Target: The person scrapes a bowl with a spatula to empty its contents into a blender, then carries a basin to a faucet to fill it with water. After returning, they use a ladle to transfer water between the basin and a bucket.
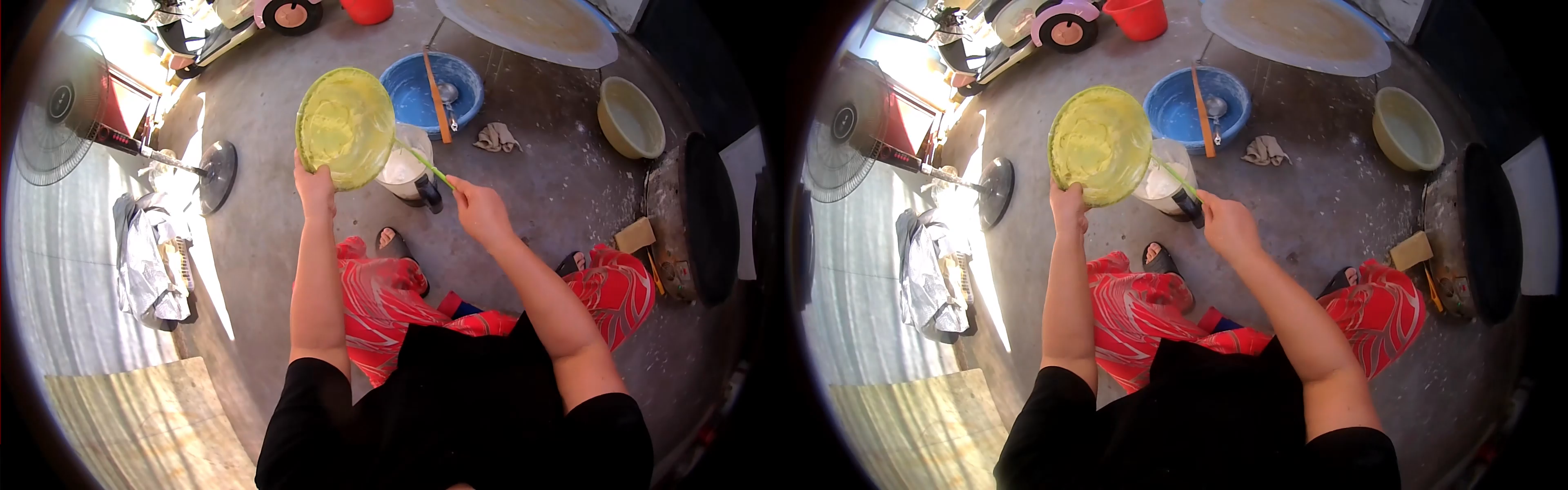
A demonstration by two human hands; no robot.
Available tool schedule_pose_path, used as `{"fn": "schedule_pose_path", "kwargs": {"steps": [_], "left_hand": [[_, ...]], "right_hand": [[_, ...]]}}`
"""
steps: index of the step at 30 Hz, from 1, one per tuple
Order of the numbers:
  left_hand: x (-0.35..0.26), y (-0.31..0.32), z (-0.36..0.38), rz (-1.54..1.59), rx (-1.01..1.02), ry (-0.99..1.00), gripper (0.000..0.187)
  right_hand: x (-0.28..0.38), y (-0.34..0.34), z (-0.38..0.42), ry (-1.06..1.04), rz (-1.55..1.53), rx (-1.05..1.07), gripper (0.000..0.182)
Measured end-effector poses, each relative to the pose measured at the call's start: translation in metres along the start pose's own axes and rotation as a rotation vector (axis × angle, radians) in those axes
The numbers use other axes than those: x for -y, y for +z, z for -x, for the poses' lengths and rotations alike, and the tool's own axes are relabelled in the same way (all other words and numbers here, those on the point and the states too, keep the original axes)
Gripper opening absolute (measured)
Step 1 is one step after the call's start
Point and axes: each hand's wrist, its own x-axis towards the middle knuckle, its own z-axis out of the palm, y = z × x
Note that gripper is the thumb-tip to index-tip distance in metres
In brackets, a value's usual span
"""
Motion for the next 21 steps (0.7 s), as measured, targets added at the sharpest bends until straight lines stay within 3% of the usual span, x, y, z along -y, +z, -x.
{"fn": "schedule_pose_path", "kwargs": {"steps": [5,11,13,17,21], "left_hand": [[0.007,-0.002,-0.003,-0.133,0.015,-0.056,0.063],[0.008,-0.008,-0.009,-0.238,-0.113,-0.006,0.064],[0.0,-0.005,-0.004,-0.013,-0.066,0.004,0.063],[-0.008,-0.003,0.001,0.03,-0.13,-0.055,0.06],[0.007,-0.005,-0.008,0.11,-0.141,0.034,0.058]], "right_hand": [[0.004,-0.007,-0.014,-0.039,0.191,0.009,0.026],[-0.022,0.009,-0.014,-0.02,0.064,0.022,0.023],[-0.025,0.01,-0.013,-0.026,0.09,0.042,0.023],[-0.013,0.005,-0.006,-0.008,0.113,0.069,0.023],[0.005,-0.006,0.009,-0.051,0.102,0.117,0.025]]}}
